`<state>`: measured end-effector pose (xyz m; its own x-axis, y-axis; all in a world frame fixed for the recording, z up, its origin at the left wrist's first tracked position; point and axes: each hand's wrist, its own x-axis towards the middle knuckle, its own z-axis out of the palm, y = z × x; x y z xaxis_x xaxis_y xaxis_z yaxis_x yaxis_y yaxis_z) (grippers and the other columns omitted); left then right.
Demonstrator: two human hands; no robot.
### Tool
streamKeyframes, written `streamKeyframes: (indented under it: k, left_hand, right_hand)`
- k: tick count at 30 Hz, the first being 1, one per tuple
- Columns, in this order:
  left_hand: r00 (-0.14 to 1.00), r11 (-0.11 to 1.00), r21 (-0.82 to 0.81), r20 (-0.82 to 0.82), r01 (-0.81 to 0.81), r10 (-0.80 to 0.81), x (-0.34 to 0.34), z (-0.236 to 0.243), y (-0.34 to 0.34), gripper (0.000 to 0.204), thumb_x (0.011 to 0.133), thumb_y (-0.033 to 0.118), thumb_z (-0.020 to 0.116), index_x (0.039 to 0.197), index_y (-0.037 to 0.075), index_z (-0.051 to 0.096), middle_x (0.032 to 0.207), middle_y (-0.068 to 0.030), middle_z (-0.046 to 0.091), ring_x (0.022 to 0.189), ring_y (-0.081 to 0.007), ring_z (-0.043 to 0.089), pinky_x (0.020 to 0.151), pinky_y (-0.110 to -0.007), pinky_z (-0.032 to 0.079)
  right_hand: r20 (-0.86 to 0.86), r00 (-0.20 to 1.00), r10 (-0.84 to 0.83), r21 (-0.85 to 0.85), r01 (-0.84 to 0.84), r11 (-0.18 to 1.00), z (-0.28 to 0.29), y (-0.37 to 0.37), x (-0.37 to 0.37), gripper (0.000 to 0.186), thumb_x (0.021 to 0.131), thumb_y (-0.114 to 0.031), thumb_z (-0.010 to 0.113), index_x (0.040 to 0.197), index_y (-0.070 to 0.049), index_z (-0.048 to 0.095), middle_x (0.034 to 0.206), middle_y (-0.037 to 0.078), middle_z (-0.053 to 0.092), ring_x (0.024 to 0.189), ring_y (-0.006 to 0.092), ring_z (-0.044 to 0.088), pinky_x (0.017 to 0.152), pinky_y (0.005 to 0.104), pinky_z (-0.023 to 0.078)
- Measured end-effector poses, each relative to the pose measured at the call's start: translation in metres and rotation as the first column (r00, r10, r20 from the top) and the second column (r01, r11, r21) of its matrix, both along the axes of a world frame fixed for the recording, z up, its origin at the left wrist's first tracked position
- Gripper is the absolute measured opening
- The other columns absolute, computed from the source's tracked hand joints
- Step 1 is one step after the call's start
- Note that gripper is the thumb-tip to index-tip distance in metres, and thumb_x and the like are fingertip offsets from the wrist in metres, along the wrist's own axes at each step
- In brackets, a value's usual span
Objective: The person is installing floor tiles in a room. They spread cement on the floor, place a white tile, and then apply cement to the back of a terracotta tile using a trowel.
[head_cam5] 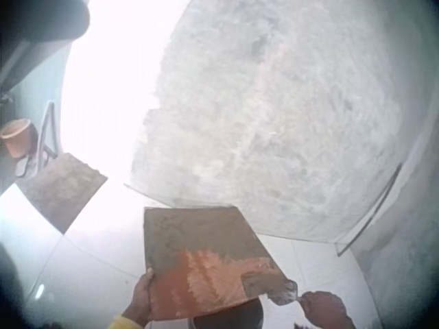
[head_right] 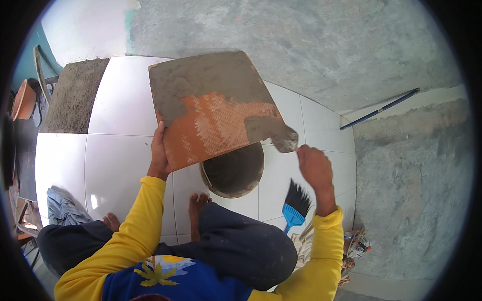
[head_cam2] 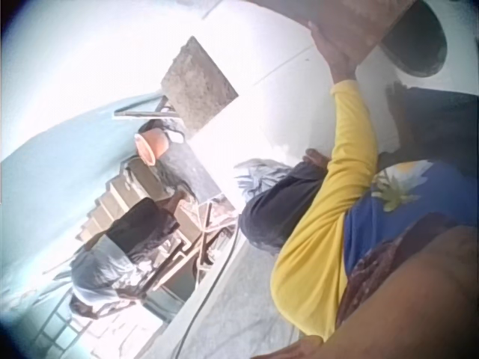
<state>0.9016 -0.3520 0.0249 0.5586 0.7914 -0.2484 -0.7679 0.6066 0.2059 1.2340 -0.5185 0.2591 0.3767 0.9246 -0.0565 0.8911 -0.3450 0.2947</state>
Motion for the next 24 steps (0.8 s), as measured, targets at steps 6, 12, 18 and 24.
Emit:
streamKeyframes:
  k: [6, 12, 18, 24]
  left_hand:
    - [1.0, 0.999, -0.036, -0.015, 0.005, -0.005, 0.0, -0.001, -0.001, 0.066, 0.11, 0.053, 0.047, 0.15, 0.0, 0.05, 0.144, -0.0186, 0.063, 0.127, -0.0318, 0.066, 0.109, -0.046, 0.055]
    - [1.0, 0.998, -0.053, 0.015, 0.021, -0.02, -0.001, -0.006, -0.002, 0.068, 0.109, 0.055, 0.048, 0.15, 0.0, 0.051, 0.143, -0.0181, 0.064, 0.127, -0.0321, 0.065, 0.109, -0.046, 0.054]
    - [1.0, 0.998, -0.06, -0.006, 0.015, -0.016, 0.0, -0.006, -0.001, 0.068, 0.109, 0.054, 0.049, 0.151, 0.001, 0.051, 0.144, -0.0181, 0.063, 0.128, -0.0323, 0.064, 0.109, -0.046, 0.053]
    - [1.0, 0.997, -0.083, 0.003, -0.012, 0.013, -0.002, -0.001, 0.0, 0.066, 0.11, 0.053, 0.05, 0.15, 0.0, 0.051, 0.143, -0.0182, 0.063, 0.128, -0.0323, 0.064, 0.11, -0.046, 0.053]
  right_hand:
    - [0.036, 0.992, 0.12, 0.123, -0.123, 0.985, 0.011, 0.007, 0.001, 0.029, 0.107, -0.035, 0.06, 0.097, -0.009, 0.068, 0.089, 0.015, 0.07, 0.08, 0.0416, 0.071, 0.069, 0.0536, 0.057]
    - [0.137, 0.982, 0.128, 0.017, -0.132, 0.991, -0.006, 0.041, -0.02, 0.028, 0.108, -0.035, 0.058, 0.1, -0.01, 0.067, 0.09, 0.015, 0.069, 0.08, 0.0397, 0.072, 0.069, 0.0517, 0.058]
    - [-0.228, 0.964, -0.136, 0.137, 0.17, 0.976, -0.012, 0.035, 0.047, 0.043, 0.112, -0.041, 0.05, 0.103, -0.002, 0.066, 0.082, 0.017, 0.07, 0.069, 0.0312, 0.072, 0.064, 0.0454, 0.056]
    - [-0.415, 0.892, -0.181, 0.19, 0.28, 0.941, -0.057, -0.036, 0.0, 0.034, 0.112, -0.032, 0.052, 0.108, -0.003, 0.069, 0.081, 0.019, 0.07, 0.079, 0.043, 0.069, 0.075, 0.0481, 0.054]
